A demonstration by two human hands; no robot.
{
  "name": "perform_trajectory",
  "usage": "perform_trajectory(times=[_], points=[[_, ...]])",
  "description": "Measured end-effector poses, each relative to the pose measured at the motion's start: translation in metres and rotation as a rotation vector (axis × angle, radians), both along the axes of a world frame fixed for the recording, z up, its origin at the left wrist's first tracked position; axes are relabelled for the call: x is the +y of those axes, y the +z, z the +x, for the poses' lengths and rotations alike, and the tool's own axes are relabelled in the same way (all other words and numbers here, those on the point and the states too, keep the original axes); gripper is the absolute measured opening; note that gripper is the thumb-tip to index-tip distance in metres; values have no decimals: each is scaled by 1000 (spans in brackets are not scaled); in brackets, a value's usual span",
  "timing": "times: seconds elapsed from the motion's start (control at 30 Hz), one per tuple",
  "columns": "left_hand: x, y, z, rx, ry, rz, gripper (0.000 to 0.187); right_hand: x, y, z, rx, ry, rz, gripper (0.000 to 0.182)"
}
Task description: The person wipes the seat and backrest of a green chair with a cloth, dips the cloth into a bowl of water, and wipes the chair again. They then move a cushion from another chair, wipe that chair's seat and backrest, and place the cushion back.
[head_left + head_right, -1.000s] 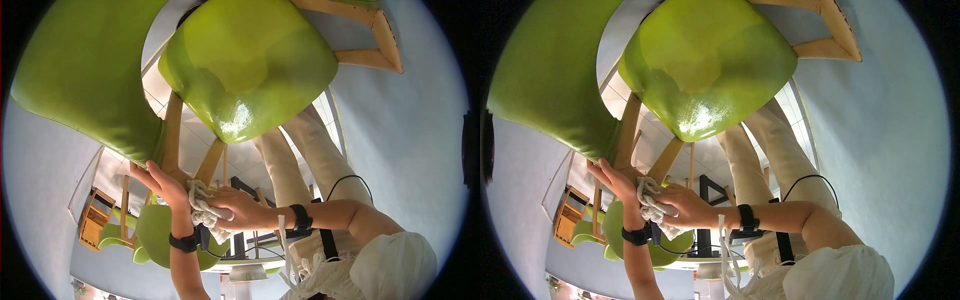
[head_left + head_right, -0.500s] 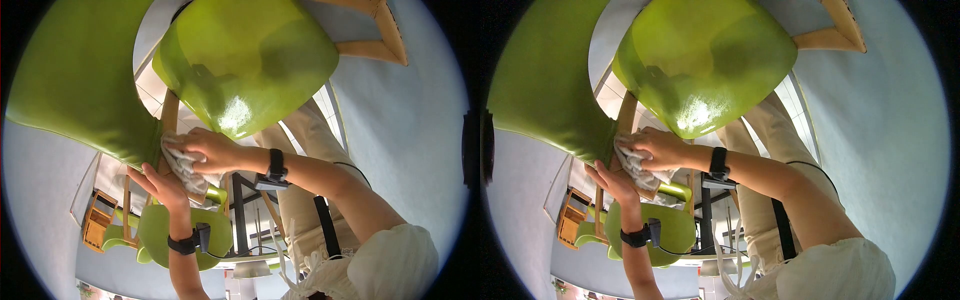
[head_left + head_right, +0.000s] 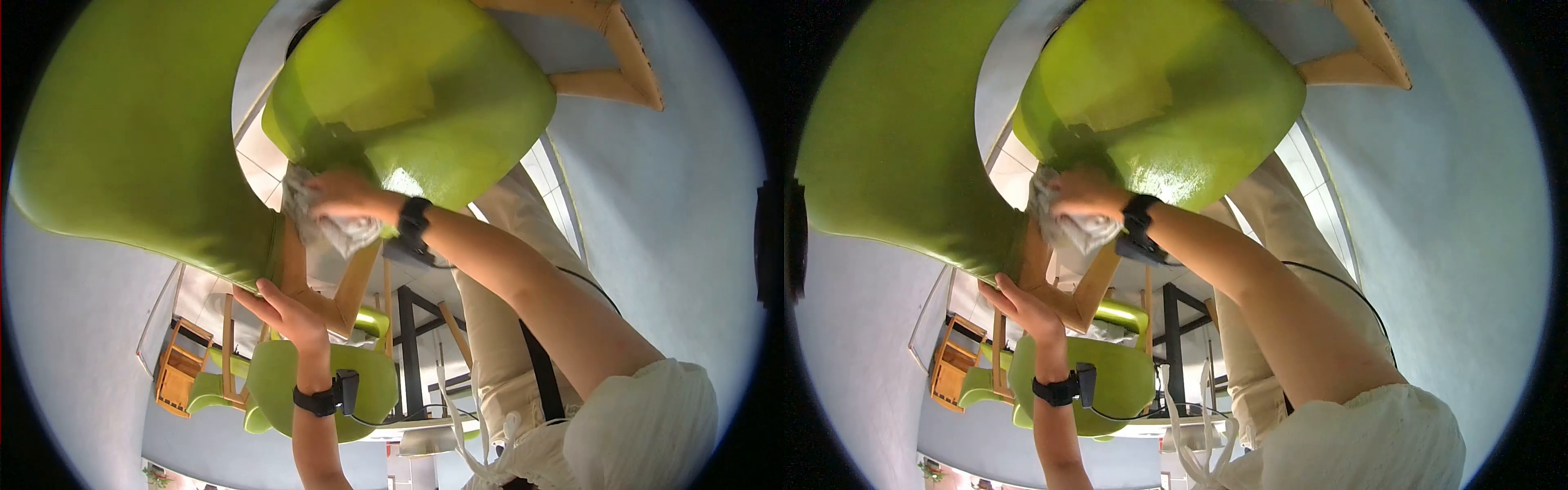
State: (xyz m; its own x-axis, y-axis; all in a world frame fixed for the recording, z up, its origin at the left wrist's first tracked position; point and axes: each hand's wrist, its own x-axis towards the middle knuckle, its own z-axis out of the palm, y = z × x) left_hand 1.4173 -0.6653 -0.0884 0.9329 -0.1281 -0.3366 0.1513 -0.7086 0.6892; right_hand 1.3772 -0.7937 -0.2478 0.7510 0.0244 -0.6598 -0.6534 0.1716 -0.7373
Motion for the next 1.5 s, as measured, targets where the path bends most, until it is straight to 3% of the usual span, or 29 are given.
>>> perform_trajectory(times=[0.1,0.2,0.3,0.37,0.47,0.53,0.63,0.67,0.7,0.73,0.77,0.8,0.87,0.97,1.1,1.2,1.37,1.4,1.47,1.5], points=[[-4,-2,-2,-9,16,-2,51,10,45,-28,-75,95,85,72],[-6,0,-4,-1,31,-25,50,33,67,-46,-181,-143,115,76],[-7,2,-2,1,13,-15,50,13,57,-26,-2,-6,118,76],[-4,4,-1,17,-15,-6,50,4,33,-5,43,-45,78,76],[-2,4,1,18,-41,18,50,9,-27,8,50,-40,65,57],[-3,3,0,0,-43,29,49,8,-32,6,-27,2,-98,52],[-6,3,-2,-12,-34,24,49,9,-3,-24,-73,-26,75,54],[-6,2,-1,-14,-32,24,49,20,4,-36,-18,21,132,54],[-4,2,-1,-13,-36,20,50,22,11,-46,-54,290,295,60],[-1,1,0,-11,-40,19,51,35,41,-59,-152,394,149,49],[1,0,0,-6,-44,21,53,41,74,-78,-210,149,45,59],[0,1,0,-4,-53,35,53,46,76,-84,-206,5,256,64],[-4,5,0,-8,-67,64,53,43,68,-94,-81,33,297,67],[-3,1,-1,-39,-9,29,48,20,50,-110,-141,2,-37,66],[-3,3,-1,-27,-28,22,48,-31,18,-121,-214,122,-955,52],[-1,3,-1,-25,-25,21,48,-47,-1,-136,-150,211,-1012,43],[0,-1,0,-45,-28,13,48,14,-2,-201,-246,654,-864,47],[-2,-2,0,-56,-34,4,48,28,-6,-216,-124,548,-740,48],[-1,0,-1,-66,-49,3,48,31,-7,-239,-228,610,-648,48],[1,0,0,-69,-50,1,47,27,-3,-244,-154,580,-616,47]])
